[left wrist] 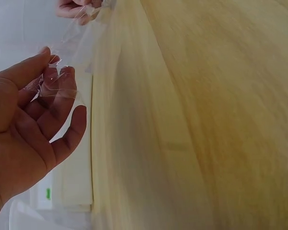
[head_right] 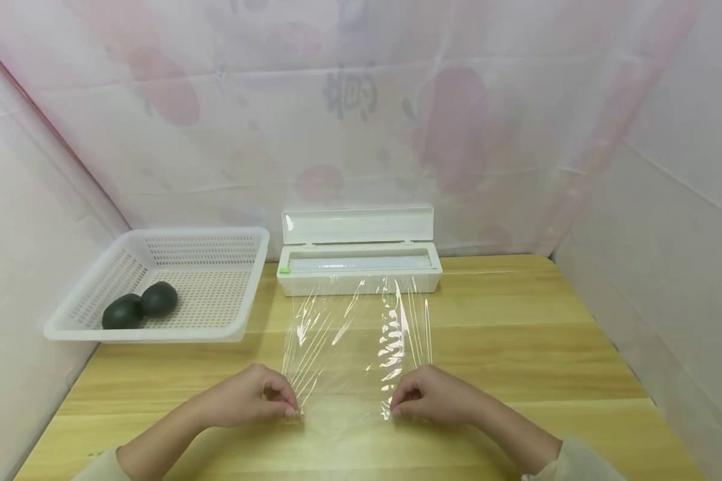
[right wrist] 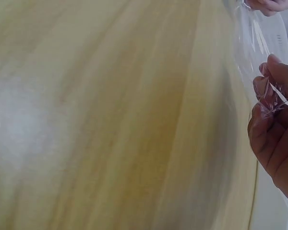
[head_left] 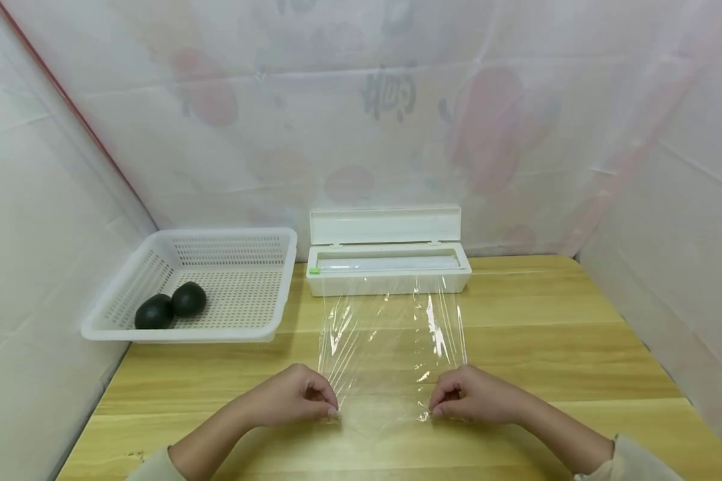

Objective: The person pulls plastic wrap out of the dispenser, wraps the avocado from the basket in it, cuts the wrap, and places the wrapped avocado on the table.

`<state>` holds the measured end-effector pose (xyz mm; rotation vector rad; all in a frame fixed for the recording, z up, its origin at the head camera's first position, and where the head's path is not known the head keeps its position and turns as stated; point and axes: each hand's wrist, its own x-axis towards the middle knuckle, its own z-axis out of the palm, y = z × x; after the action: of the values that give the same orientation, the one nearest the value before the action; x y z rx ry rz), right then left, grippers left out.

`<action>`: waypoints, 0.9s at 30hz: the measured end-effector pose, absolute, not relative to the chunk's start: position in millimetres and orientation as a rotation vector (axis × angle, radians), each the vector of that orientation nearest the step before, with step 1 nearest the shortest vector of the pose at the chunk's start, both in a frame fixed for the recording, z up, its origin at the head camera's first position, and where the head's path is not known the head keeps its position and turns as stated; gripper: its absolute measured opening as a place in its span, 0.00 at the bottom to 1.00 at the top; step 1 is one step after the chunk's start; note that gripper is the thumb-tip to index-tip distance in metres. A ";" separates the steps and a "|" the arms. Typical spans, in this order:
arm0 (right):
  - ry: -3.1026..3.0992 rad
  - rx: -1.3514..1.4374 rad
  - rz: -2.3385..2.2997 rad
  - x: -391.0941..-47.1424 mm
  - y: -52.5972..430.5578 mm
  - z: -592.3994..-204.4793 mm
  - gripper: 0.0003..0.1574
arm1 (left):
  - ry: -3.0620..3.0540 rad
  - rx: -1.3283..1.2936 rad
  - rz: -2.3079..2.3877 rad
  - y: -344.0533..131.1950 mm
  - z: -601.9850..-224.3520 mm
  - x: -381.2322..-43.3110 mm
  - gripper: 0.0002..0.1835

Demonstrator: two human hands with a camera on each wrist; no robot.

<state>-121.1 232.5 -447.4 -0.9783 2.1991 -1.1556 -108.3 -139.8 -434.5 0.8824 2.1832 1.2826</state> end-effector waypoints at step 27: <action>2.342 -1.079 -0.987 -113.8 237.4 -443.0 0.10 | 2.178 0.826 1.138 -148.3 -442.5 -110.3 0.03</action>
<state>-113.8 237.4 -443.0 -1.0787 2.3424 -0.9874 -110.3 -148.3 -442.5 0.8264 2.1776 1.1376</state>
